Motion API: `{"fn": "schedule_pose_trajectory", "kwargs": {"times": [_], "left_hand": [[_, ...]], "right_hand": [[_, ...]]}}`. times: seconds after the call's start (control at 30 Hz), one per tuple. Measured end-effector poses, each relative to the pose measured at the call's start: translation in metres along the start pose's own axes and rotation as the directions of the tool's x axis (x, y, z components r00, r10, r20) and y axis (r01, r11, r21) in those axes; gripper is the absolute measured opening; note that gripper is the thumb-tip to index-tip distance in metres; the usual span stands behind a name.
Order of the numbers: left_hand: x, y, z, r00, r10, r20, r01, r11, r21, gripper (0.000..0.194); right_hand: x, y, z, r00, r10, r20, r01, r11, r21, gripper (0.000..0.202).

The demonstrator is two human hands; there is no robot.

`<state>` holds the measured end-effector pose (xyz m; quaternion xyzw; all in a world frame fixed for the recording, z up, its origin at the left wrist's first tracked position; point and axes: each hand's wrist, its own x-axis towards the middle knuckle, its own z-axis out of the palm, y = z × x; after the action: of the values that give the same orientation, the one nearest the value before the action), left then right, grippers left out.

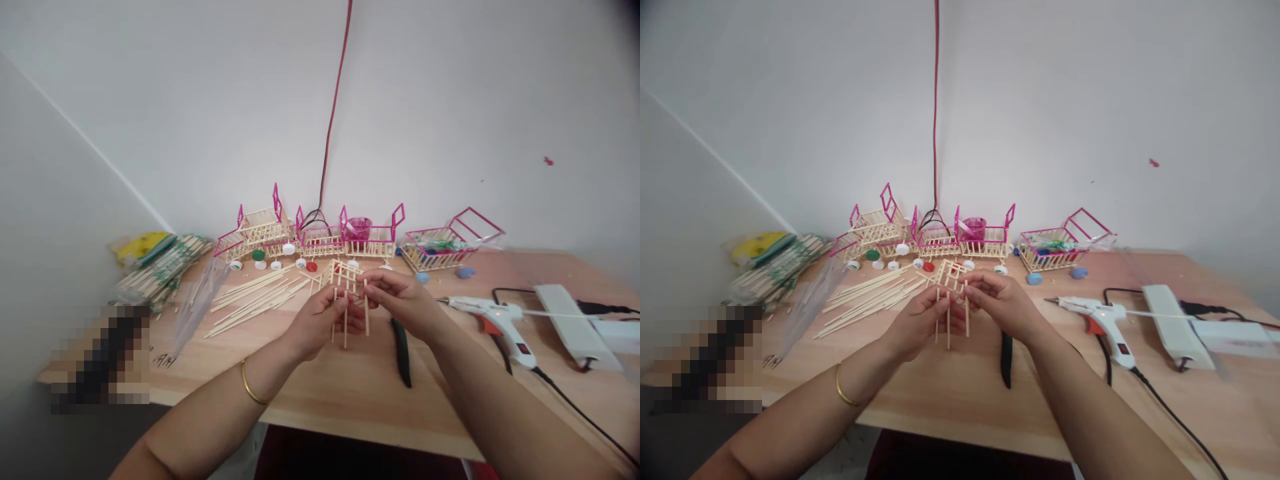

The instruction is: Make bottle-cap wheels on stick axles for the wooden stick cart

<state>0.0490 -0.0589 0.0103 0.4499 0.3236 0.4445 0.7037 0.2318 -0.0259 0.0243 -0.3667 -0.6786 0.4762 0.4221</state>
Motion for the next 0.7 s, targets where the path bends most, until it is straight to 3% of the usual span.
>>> {"fn": "schedule_pose_trajectory", "kwargs": {"times": [0.27,0.47,0.57,0.7], "left_hand": [[0.002,-0.001,-0.002,0.996,-0.077,0.043,0.077,0.997,-0.019,0.034],[0.003,-0.004,-0.004,0.996,-0.087,-0.015,0.087,0.996,0.005,0.031],[0.005,0.004,-0.008,0.992,0.035,-0.119,-0.041,0.998,-0.045,0.029],[0.006,0.026,-0.017,0.939,0.243,-0.245,-0.286,0.945,-0.16,0.027]], "right_hand": [[-0.001,-0.001,0.004,0.992,0.074,0.1,-0.083,0.992,0.094,0.027],[0.0,-0.006,-0.005,0.995,0.104,-0.007,-0.105,0.994,-0.008,0.031],[-0.003,-0.011,-0.013,0.995,0.095,0.039,-0.091,0.991,-0.102,0.028],[-0.01,-0.017,-0.01,0.942,0.071,0.328,-0.038,0.994,-0.104,0.025]]}}
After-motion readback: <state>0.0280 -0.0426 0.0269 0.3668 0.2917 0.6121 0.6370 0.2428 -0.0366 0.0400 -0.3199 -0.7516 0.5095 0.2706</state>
